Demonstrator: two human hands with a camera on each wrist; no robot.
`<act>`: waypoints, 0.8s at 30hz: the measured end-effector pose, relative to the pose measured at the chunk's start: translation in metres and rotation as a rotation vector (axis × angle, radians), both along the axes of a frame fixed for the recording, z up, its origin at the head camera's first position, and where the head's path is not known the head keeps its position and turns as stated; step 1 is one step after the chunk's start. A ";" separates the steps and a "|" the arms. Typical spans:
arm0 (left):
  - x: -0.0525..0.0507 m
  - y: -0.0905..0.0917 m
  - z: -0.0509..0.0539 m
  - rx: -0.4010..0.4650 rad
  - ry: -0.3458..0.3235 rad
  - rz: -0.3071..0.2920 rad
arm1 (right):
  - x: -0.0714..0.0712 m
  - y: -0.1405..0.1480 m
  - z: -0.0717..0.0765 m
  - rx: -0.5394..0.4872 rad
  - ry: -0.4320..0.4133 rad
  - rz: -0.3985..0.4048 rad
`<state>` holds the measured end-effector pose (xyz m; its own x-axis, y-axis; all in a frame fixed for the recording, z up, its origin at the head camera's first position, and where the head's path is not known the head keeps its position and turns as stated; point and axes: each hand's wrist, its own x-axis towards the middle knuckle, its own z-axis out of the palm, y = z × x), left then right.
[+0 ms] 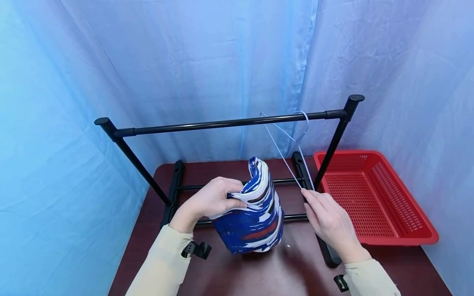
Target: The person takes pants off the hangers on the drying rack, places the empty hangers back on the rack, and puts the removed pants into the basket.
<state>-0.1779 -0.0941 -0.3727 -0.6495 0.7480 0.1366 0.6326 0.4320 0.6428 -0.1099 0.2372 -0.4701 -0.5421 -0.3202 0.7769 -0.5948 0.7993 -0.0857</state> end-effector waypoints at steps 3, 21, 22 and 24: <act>0.002 0.001 0.002 -0.008 0.041 -0.010 | 0.000 0.000 0.000 -0.005 -0.020 -0.004; 0.007 0.001 0.009 -0.041 0.242 -0.071 | -0.001 -0.003 -0.006 -0.049 -0.057 0.019; 0.007 0.001 0.009 -0.040 0.247 -0.073 | -0.001 -0.003 -0.006 -0.052 -0.059 0.018; 0.007 0.001 0.010 -0.037 0.256 -0.076 | -0.002 -0.003 -0.006 -0.054 -0.058 0.017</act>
